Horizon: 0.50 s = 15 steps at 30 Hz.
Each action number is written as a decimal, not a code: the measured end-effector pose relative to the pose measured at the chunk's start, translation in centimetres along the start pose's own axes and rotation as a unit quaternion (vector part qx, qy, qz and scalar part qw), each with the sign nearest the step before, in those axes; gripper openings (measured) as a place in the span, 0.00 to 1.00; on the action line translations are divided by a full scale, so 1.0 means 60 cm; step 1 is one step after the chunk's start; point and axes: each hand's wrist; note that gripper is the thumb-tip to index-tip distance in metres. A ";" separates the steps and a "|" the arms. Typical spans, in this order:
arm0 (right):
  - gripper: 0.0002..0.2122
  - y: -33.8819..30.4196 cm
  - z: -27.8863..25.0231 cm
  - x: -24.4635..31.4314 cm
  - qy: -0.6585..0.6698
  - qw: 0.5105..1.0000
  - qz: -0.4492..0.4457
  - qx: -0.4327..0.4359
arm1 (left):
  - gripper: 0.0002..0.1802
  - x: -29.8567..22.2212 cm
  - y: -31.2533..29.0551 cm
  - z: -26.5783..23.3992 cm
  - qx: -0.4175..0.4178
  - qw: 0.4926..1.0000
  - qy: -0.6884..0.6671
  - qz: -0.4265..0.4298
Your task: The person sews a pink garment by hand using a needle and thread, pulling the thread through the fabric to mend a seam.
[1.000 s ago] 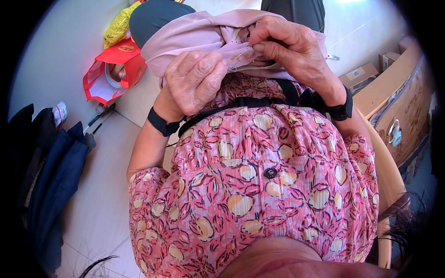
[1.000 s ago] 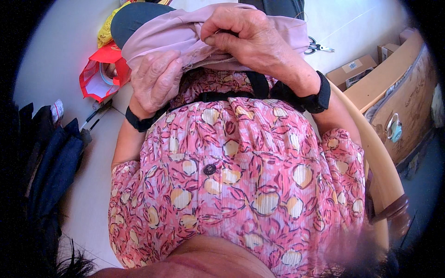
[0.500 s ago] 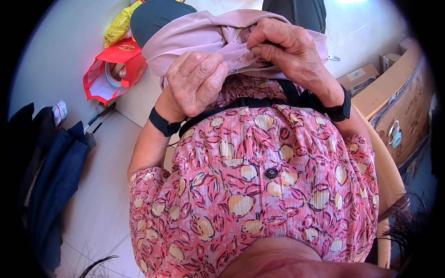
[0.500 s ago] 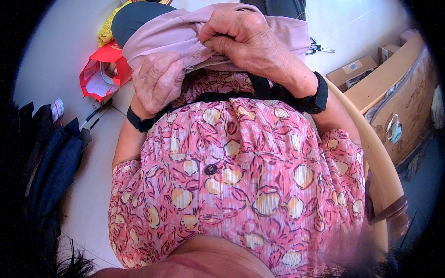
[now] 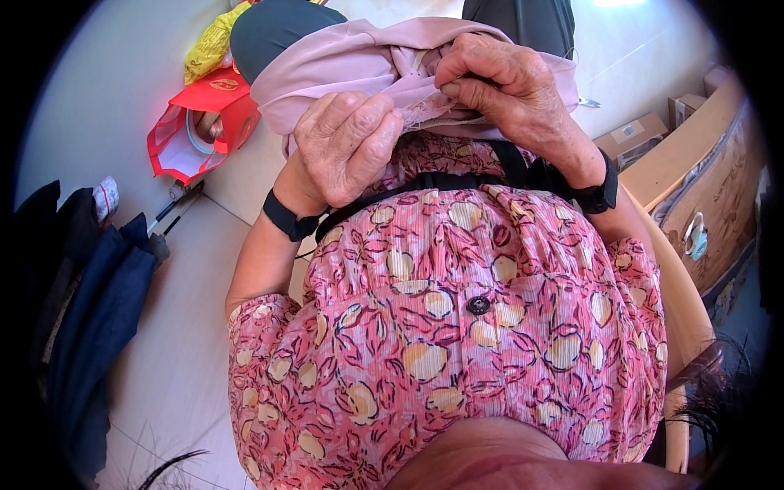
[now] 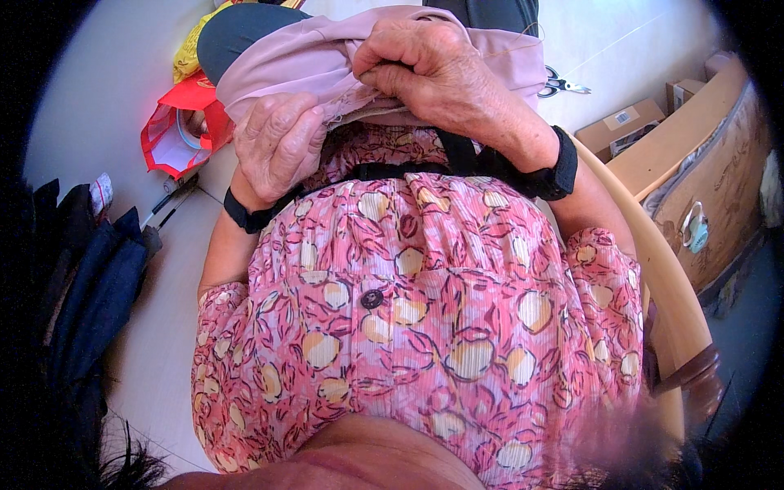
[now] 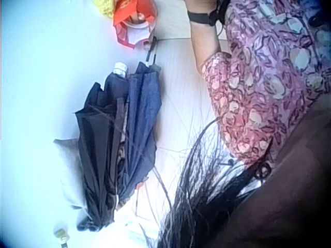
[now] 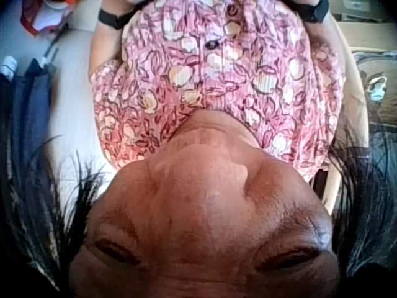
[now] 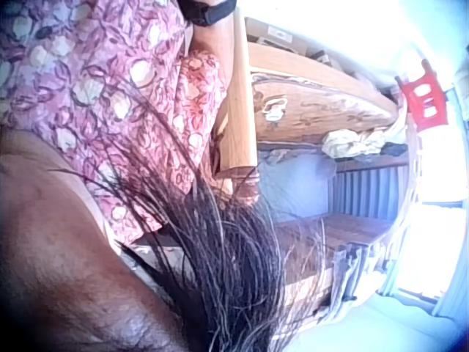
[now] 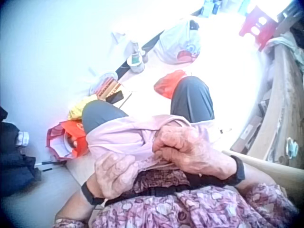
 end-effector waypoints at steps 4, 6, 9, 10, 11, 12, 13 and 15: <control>0.02 0.000 -0.001 0.003 -0.011 1.000 0.006 0.008 | 0.18 -0.001 0.000 0.002 -0.006 1.000 -0.008 0.000; 0.02 0.000 -0.002 0.001 0.005 1.000 0.026 0.012 | 0.16 -0.003 0.001 0.001 0.032 0.997 -0.051 -0.050; 0.02 -0.001 -0.006 -0.001 0.096 0.986 0.132 0.031 | 0.11 -0.003 0.010 0.000 0.076 0.971 -0.171 -0.148; 0.03 -0.002 -0.007 -0.002 0.135 0.974 0.180 0.039 | 0.09 -0.002 0.014 -0.001 0.088 0.954 -0.221 -0.182; 0.02 -0.003 -0.006 -0.006 0.181 0.962 0.201 0.031 | 0.08 -0.003 0.015 -0.002 0.106 0.917 -0.294 -0.248; 0.02 -0.004 -0.004 -0.011 0.228 0.948 0.222 0.024 | 0.07 -0.005 0.016 -0.003 0.123 0.870 -0.362 -0.311; 0.02 -0.007 -0.002 -0.016 0.272 0.931 0.241 0.015 | 0.06 -0.005 0.016 -0.003 0.139 0.813 -0.428 -0.370; 0.03 -0.013 0.007 -0.025 0.344 0.903 0.256 -0.009 | 0.05 -0.012 0.016 0.003 0.132 0.754 -0.486 -0.421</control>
Point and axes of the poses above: each hand's wrist, its own y-axis towards the middle knuckle, its own z-axis out of the palm, x = y × z, and after that the axes turned 13 degrees about -z, right-handed
